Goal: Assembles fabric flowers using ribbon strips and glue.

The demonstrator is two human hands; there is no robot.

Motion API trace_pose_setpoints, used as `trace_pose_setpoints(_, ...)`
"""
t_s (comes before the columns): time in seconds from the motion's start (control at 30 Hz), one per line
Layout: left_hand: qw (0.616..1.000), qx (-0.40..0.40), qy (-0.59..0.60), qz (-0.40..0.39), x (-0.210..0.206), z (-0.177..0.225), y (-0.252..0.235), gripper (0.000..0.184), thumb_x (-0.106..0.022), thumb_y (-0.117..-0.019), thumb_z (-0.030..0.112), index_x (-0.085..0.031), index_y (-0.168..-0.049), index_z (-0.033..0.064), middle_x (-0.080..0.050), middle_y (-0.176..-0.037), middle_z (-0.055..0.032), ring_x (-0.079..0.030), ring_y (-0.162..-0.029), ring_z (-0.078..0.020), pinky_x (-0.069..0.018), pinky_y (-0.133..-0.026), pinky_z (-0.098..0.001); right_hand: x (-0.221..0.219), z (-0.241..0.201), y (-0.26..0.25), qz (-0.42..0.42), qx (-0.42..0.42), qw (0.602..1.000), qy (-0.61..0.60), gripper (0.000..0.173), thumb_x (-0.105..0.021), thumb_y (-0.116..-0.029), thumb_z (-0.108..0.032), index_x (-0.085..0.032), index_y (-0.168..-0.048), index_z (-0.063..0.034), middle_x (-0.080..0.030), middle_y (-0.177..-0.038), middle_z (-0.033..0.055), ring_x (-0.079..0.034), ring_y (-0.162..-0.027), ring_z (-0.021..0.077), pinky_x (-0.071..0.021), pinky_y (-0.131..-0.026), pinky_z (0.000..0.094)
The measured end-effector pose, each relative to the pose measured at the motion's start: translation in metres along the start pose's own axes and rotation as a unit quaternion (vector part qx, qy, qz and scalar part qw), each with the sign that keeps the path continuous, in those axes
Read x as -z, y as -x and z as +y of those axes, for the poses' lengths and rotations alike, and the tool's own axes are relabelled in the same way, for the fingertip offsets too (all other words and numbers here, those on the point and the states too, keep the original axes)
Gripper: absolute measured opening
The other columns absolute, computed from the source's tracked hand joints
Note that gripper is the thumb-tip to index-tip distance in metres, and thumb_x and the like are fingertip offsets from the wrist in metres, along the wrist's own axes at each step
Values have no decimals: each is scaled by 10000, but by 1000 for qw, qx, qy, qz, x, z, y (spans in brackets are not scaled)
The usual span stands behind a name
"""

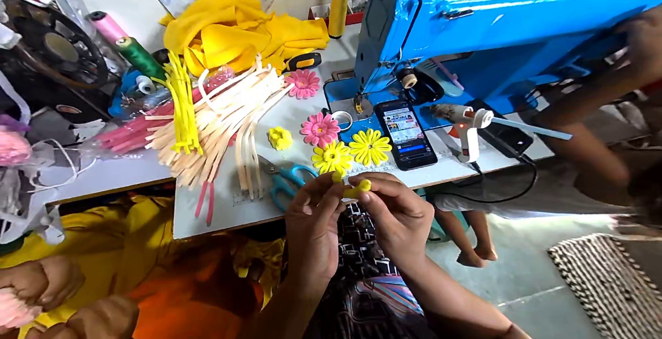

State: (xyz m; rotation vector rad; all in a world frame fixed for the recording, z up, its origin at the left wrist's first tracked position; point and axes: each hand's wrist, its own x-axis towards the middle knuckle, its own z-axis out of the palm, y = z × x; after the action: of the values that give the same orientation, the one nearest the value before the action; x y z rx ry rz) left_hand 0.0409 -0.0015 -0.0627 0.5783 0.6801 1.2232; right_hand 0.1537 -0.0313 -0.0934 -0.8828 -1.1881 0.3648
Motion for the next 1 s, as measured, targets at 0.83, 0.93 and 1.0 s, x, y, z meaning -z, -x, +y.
trace_pose_setpoints(0.83,914,-337,-209,-82,21,-10,-11,202,-689,-888,-13,-767,-1016,123,-729,-1001,53,-685,-885,-43,-589,-797,-224,-6,-12,-17,-49,-3,996,77,98,-640,-922,-5,-697,-998,22,-694,-943,23,-648,-818,-7,-576,-742,161)
trace_pose_setpoints(0.93,913,-337,-216,-86,22,-9,-12,204,-694,-880,-12,-767,-1016,122,-729,-997,54,-684,-886,-43,-588,-799,-223,-4,-12,-19,-64,6,994,88,85,-640,-915,-3,-698,-969,24,-694,-941,28,-650,-842,2,-575,-760,168)
trace_pose_setpoints(1.0,910,-337,-223,-90,22,-9,-12,211,-692,-873,-21,-766,-1020,111,-728,-995,49,-681,-885,-43,-584,-795,-219,-3,-12,-20,-73,9,993,95,79,-642,-907,3,-699,-958,24,-691,-935,31,-648,-839,3,-572,-752,162)
